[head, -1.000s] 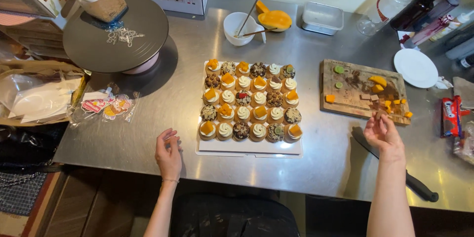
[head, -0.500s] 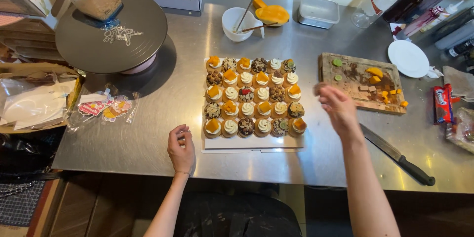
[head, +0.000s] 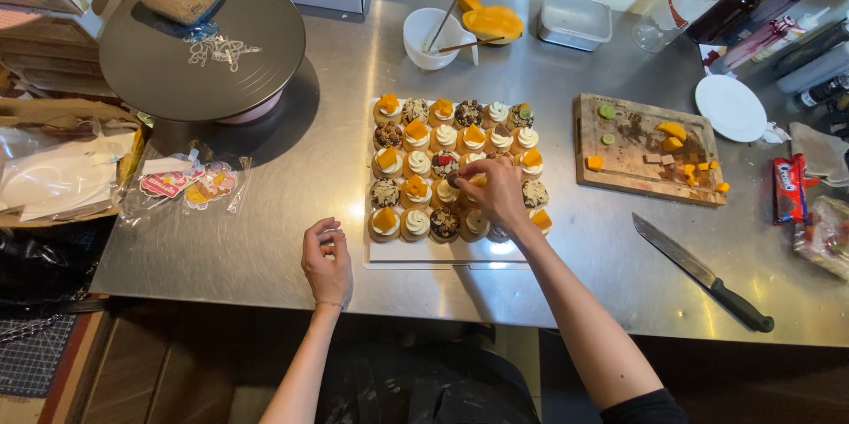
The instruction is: Decorating a tray of cupcakes with fruit and glaze using various tools
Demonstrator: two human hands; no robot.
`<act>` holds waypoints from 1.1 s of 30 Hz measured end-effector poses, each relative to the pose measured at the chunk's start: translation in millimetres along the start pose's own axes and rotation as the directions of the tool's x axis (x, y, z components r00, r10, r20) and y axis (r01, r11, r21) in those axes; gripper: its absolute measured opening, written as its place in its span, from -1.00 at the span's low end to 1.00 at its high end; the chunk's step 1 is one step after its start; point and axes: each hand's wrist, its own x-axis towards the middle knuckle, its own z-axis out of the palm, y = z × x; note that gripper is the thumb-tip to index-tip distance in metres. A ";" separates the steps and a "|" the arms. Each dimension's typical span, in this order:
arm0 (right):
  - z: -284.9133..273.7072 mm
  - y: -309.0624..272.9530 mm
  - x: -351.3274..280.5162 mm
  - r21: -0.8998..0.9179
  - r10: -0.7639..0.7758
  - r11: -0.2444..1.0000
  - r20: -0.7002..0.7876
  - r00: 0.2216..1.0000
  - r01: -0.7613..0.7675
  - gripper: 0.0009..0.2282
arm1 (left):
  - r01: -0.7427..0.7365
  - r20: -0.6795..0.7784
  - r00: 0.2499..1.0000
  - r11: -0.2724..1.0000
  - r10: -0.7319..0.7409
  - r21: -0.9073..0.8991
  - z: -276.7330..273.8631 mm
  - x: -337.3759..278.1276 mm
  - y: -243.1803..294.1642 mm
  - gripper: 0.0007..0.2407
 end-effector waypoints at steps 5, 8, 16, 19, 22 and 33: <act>9.7 11.1 5.3 -0.110 -0.035 0.993 0.003 0.999 0.035 -0.87 | -0.022 0.002 1.000 1.000 0.022 -0.001 0.3 0.6 -1.7 -0.77; 8.4 8.9 6.0 -0.135 -0.060 0.989 0.004 0.998 0.060 -0.88 | -0.015 -0.005 1.000 1.000 0.015 -0.017 0.3 0.5 -3.3 -0.77; 3.4 0.9 6.8 -0.159 -0.064 0.985 0.006 0.998 0.065 -0.88 | -0.012 -0.006 1.000 1.000 0.012 -0.018 -0.3 0.2 -1.3 -0.77; 8.1 4.0 7.1 -0.196 -0.069 0.978 -0.002 0.998 0.067 -0.88 | -0.018 -0.009 1.000 1.000 0.018 -0.014 -0.4 0.7 -1.2 -0.77; 12.2 6.1 7.6 -0.202 -0.058 0.978 -0.008 0.998 0.055 -0.88 | -0.025 -0.009 1.000 1.000 0.024 -0.013 -0.6 0.5 -3.6 -0.77; 25.5 8.5 5.8 -0.213 -0.045 0.976 -0.006 0.999 0.043 -0.87 | -0.026 -0.013 1.000 0.999 0.025 -0.024 -0.2 0.5 -3.4 -0.76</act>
